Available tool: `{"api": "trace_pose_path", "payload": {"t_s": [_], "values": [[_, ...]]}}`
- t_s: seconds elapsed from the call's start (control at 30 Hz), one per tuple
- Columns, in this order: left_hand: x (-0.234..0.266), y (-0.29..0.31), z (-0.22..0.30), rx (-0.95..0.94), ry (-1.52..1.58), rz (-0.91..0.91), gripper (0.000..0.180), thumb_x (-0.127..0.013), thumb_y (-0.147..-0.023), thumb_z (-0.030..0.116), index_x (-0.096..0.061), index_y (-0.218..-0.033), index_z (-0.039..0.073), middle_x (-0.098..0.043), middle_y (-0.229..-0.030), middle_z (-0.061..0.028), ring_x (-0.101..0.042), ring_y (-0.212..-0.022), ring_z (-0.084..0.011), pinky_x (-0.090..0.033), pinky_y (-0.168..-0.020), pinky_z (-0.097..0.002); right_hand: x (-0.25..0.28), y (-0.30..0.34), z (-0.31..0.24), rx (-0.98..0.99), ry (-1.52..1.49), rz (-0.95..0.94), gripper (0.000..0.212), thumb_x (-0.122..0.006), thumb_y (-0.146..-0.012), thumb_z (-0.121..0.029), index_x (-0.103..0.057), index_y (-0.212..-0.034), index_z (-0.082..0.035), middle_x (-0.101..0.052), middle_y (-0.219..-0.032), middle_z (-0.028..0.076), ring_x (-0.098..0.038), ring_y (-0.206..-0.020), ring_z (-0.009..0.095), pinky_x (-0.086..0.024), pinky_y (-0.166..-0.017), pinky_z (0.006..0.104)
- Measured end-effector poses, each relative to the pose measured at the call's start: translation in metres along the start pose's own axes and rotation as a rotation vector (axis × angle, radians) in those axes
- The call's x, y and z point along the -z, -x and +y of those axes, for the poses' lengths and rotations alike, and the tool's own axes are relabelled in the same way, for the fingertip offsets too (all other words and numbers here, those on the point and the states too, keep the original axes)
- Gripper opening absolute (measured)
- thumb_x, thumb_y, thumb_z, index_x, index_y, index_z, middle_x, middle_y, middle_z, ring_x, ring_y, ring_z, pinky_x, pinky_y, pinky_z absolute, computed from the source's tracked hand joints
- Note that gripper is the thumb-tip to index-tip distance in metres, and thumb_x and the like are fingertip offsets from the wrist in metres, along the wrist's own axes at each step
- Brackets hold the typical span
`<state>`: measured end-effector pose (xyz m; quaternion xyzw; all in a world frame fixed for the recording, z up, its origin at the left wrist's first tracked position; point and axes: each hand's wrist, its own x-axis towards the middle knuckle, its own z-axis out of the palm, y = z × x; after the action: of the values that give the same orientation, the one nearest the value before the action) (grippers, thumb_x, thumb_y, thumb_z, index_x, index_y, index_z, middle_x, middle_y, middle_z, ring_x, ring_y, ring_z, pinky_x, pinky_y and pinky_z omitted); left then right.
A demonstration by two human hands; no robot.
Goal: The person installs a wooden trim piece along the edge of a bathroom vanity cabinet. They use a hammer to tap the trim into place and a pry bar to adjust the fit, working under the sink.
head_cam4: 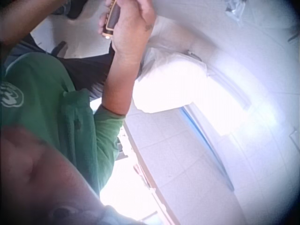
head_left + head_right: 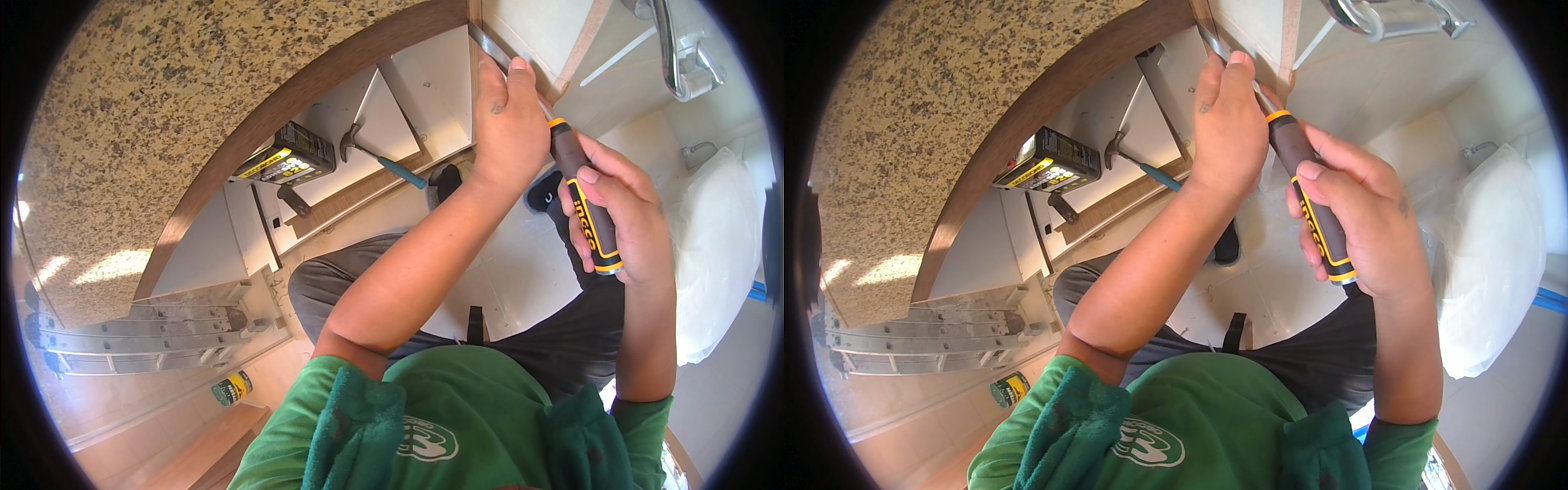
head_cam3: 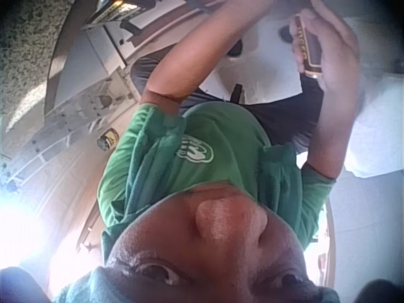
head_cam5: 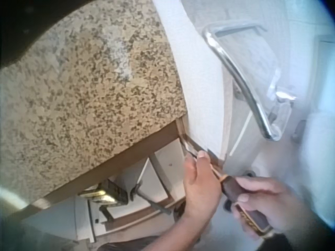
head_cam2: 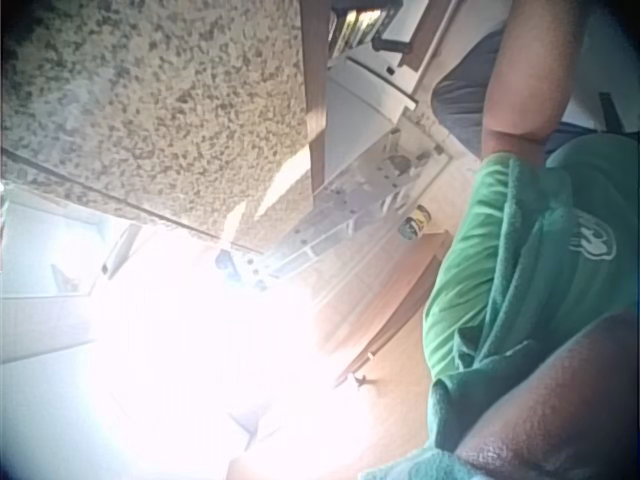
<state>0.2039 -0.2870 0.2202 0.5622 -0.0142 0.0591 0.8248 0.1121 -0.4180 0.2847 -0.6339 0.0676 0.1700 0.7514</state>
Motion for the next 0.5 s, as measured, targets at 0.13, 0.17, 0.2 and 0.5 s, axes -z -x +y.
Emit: {"api": "trace_pose_path", "payload": {"t_s": [0.13, 0.17, 0.2, 0.5], "values": [[-0.002, 0.002, 0.008, 0.101, 0.133, 0.008, 0.024, -0.047, -0.106, 0.026, -0.049, -0.094, 0.005, -0.053, -0.078, -0.0051, -0.051, -0.073, -0.0151, -0.044, -0.066, -0.0314, -0.007, 0.001, -0.006, -0.018, -0.007, 0.013, 0.057, -0.057, -0.097, -0.018, -0.048, -0.148, 0.005, -0.061, -0.082, 0.008, -0.055, -0.045, 0.014, -0.044, -0.038, 0.0286], [-0.001, 0.000, 0.006, 0.083, 0.133, 0.005, 0.023, -0.047, -0.105, 0.025, -0.049, -0.094, 0.005, -0.052, -0.078, -0.0051, -0.051, -0.072, -0.0154, -0.044, -0.065, -0.0316, -0.009, 0.001, -0.009, -0.027, -0.020, 0.006, 0.057, -0.057, -0.097, -0.018, -0.048, -0.148, 0.005, -0.061, -0.082, 0.008, -0.055, -0.045, 0.014, -0.044, -0.038, 0.0287], [0.001, -0.004, 0.003, 0.066, 0.134, 0.002, 0.022, -0.048, -0.105, 0.025, -0.049, -0.094, 0.005, -0.052, -0.078, -0.0052, -0.052, -0.072, -0.0157, -0.044, -0.065, -0.0319, -0.010, 0.001, -0.011, -0.037, -0.034, -0.001, 0.058, -0.057, -0.097, -0.018, -0.047, -0.149, 0.004, -0.061, -0.082, 0.008, -0.055, -0.044, 0.014, -0.044, -0.037, 0.0287], [-0.003, -0.001, 0.019, 0.180, 0.246, 0.053, 0.020, -0.050, -0.105, 0.024, -0.049, -0.095, 0.006, -0.052, -0.080, -0.0065, -0.054, -0.070, -0.0170, -0.046, -0.062, -0.0325, -0.022, 0.007, -0.021, -0.017, 0.044, 0.007, 0.033, -0.055, -0.098, -0.020, -0.060, -0.122, 0.002, -0.058, -0.079, 0.004, -0.053, -0.044, 0.012, -0.043, -0.037, 0.0283]]}}
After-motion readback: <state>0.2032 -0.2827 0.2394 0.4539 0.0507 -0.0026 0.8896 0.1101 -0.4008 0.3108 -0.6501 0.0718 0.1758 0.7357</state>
